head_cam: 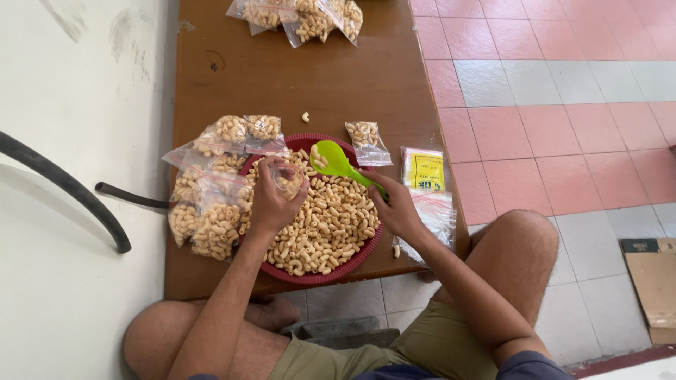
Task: The person scoops cashew nuts from a red basket into small plastic bags using a green spoon and seals the bags by hand.
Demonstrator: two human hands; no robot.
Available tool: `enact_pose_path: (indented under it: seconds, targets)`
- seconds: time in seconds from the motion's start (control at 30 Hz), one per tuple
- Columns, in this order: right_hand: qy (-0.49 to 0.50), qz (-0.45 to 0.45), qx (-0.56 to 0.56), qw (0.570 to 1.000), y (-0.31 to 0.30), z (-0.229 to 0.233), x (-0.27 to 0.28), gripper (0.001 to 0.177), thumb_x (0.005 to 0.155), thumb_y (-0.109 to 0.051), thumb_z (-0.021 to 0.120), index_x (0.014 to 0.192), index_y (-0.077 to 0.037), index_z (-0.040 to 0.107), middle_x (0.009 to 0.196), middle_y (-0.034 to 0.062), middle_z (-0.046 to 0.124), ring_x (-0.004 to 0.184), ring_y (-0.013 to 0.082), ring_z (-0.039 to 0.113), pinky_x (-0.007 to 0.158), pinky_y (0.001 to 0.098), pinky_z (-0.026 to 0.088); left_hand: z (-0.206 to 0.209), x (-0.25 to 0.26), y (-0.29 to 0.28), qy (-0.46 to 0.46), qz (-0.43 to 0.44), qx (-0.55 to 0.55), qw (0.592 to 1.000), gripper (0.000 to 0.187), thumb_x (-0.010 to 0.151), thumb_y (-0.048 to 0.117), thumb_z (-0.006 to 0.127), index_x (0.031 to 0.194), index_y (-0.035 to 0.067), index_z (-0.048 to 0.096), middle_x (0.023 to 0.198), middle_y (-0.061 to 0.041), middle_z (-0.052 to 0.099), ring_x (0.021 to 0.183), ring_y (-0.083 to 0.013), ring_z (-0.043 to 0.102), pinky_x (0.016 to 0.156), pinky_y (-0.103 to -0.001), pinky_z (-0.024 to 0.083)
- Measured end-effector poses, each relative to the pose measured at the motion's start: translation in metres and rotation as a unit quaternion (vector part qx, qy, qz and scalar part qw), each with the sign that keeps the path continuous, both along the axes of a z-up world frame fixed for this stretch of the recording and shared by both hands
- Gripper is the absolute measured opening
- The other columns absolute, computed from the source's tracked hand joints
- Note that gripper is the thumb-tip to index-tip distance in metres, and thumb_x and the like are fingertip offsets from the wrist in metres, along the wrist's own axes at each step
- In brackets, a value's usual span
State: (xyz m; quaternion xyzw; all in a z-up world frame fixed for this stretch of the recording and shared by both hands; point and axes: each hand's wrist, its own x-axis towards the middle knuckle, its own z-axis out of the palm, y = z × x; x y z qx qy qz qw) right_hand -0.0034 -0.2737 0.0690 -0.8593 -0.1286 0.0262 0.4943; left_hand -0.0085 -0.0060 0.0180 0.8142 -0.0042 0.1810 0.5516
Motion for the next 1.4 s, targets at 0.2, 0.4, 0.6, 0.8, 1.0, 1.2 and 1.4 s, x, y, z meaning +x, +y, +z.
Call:
enact_pose_path:
  seconds: [0.2,0.4,0.6,0.8,1.0,1.2,1.4]
  targets:
    - [-0.09,0.014,0.019,0.996,0.0,0.011,-0.009,0.04,0.106,-0.001,0.056,0.143,-0.006,0.07,0.096,0.0261,0.074,0.074,0.0432,0.07,0.068,0.05,0.055,0.004,0.0,-0.001,-0.052,-0.004,0.027,0.998,0.06,0.087,0.026,0.085,0.13,0.006,0.049,0.098,-0.016,0.075,0.091,-0.0371,0.076,0.079,-0.051,0.061]
    - [-0.133,0.042,-0.007,0.99,0.025,0.068,-0.03,0.042,0.109,0.003,0.052,0.147,-0.003,0.066,0.103,0.0219,0.071,0.066,0.0276,0.063,0.06,0.0408,0.052,0.01,-0.005,-0.004,-0.031,-0.014,0.038,0.999,0.071,0.076,0.025,0.084,0.135,0.01,0.047,0.099,-0.012,0.075,0.093,-0.0401,0.076,0.08,-0.056,0.059]
    - [-0.196,0.036,-0.032,0.979,0.037,0.059,-0.038,0.042,0.11,0.001,0.052,0.15,-0.005,0.064,0.105,0.0196,0.068,0.056,0.0251,0.059,0.049,0.0372,0.047,0.006,0.0,0.002,0.016,-0.014,0.035,0.999,0.073,0.076,0.031,0.081,0.138,0.02,0.045,0.103,-0.012,0.077,0.099,-0.0421,0.076,0.083,-0.058,0.059]
    - [-0.219,0.028,-0.106,0.97,0.046,0.053,-0.054,0.047,0.104,0.009,0.057,0.149,0.001,0.064,0.101,0.0225,0.065,0.063,0.0243,0.063,0.053,0.0354,0.054,-0.001,0.002,0.005,0.017,-0.019,-0.001,1.0,0.072,0.077,0.026,0.08,0.138,0.019,0.042,0.108,-0.013,0.076,0.103,-0.0355,0.077,0.083,-0.05,0.063]
    - [-0.236,0.035,-0.138,0.961,0.044,0.05,-0.061,0.052,0.104,0.006,0.057,0.153,-0.008,0.062,0.102,0.0199,0.065,0.067,0.0271,0.067,0.056,0.0383,0.057,-0.008,0.008,0.008,-0.001,-0.013,0.029,1.0,0.072,0.077,0.029,0.08,0.138,0.017,0.044,0.107,-0.012,0.074,0.104,-0.0338,0.076,0.087,-0.053,0.061]
    - [-0.264,0.05,-0.145,0.952,0.041,0.048,-0.055,0.056,0.103,0.003,0.057,0.155,-0.018,0.061,0.11,0.0152,0.065,0.072,0.0293,0.068,0.061,0.0441,0.06,0.008,0.0,0.001,0.04,-0.004,0.009,0.999,0.078,0.074,0.027,0.082,0.141,0.012,0.043,0.112,-0.021,0.074,0.107,-0.0443,0.075,0.093,-0.059,0.059]
    - [-0.242,0.018,-0.033,0.969,0.028,0.02,-0.028,0.054,0.105,0.007,0.053,0.154,-0.014,0.063,0.11,0.016,0.062,0.07,0.025,0.064,0.061,0.0377,0.057,0.003,0.003,0.003,-0.002,0.002,0.006,1.0,0.07,0.074,0.024,0.082,0.134,0.017,0.047,0.103,-0.012,0.076,0.1,-0.0332,0.077,0.09,-0.05,0.059]
